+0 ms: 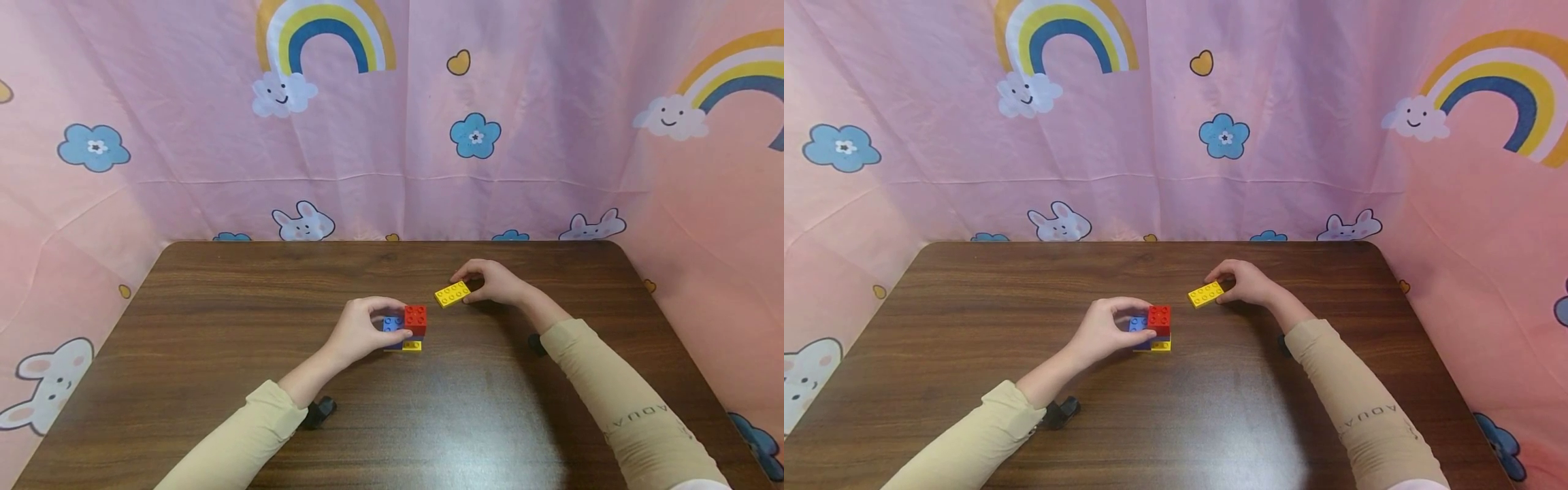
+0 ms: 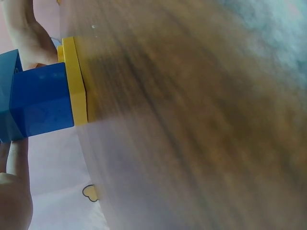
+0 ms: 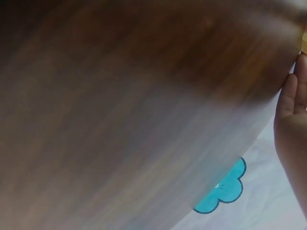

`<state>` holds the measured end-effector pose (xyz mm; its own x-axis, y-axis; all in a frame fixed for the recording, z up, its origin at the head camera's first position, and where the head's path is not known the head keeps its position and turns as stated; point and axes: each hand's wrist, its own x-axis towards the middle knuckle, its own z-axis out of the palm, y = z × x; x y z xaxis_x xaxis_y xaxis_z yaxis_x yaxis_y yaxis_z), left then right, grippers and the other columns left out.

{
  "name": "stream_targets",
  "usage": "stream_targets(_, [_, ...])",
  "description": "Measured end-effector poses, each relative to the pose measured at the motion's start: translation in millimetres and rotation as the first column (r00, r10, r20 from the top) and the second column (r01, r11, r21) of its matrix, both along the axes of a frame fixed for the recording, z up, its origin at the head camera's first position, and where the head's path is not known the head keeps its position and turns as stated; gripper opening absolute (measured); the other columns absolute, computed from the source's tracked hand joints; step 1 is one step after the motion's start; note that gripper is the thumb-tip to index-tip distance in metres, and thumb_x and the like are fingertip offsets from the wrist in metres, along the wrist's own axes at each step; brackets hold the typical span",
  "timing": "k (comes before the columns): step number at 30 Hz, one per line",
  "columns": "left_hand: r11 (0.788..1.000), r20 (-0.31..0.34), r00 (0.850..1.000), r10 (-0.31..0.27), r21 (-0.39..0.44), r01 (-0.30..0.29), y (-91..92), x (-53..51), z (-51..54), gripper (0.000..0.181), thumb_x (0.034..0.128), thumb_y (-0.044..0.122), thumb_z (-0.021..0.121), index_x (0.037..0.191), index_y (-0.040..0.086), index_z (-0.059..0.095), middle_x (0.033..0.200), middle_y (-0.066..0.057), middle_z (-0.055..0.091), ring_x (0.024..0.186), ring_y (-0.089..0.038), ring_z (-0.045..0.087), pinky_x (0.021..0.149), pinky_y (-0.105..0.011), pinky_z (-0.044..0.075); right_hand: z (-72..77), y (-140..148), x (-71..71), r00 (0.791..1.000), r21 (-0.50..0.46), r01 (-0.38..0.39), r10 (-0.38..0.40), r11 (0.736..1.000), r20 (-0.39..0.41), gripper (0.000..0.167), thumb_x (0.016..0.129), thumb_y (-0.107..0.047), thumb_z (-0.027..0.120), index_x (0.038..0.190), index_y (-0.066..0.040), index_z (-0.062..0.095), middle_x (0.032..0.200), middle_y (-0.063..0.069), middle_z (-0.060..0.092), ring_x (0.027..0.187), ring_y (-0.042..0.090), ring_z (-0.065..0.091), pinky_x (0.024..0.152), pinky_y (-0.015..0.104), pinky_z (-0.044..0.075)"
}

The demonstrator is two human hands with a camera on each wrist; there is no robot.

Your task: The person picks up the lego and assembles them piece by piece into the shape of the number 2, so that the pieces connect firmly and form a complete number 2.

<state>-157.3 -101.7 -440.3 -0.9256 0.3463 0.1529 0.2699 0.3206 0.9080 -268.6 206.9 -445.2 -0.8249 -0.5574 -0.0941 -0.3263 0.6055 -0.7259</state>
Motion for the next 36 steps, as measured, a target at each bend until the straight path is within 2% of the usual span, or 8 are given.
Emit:
stream_targets(12, [1.0,0.001,1.0,0.003,-0.011,-0.003,-0.4,-0.1,-0.2,0.036,0.0814,0.006,0.092,0.115,0.002,0.078,0.117,-0.014,0.079,0.109,-0.027,0.075,0.099,-0.038,0.064,0.6,-1.8,0.3,0.998,0.026,-0.014,0.015,1.0,-0.056,0.036,0.084,-0.001,0.088,0.118,0.0,0.076,0.117,0.018,0.072,0.11,0.034,0.067,0.103,0.053,0.057])
stream_targets(22, [1.0,-0.006,1.0,0.007,-0.021,-0.007,-0.2,1.0,0.4,0.036,0.0814,0.007,0.092,0.115,0.002,0.079,0.117,-0.014,0.079,0.109,-0.027,0.075,0.099,-0.039,0.064,0.8,-3.1,0.5,0.999,0.039,0.051,-0.051,0.998,-0.005,0.035,0.087,-0.006,0.087,0.119,-0.002,0.075,0.119,0.017,0.073,0.108,0.03,0.066,0.106,0.051,0.056])
stream_targets(36, [0.999,-0.004,1.0,0.005,-0.033,-0.005,-0.9,0.6,0.5,0.037,0.0819,0.009,0.092,0.116,0.004,0.079,0.118,-0.012,0.079,0.11,-0.027,0.074,0.101,-0.042,0.063,5.5,-4.1,4.1,0.998,0.024,0.068,-0.068,0.997,-0.011,0.032,0.09,-0.009,0.084,0.119,0.002,0.074,0.118,0.021,0.075,0.106,0.033,0.067,0.105,0.053,0.057])
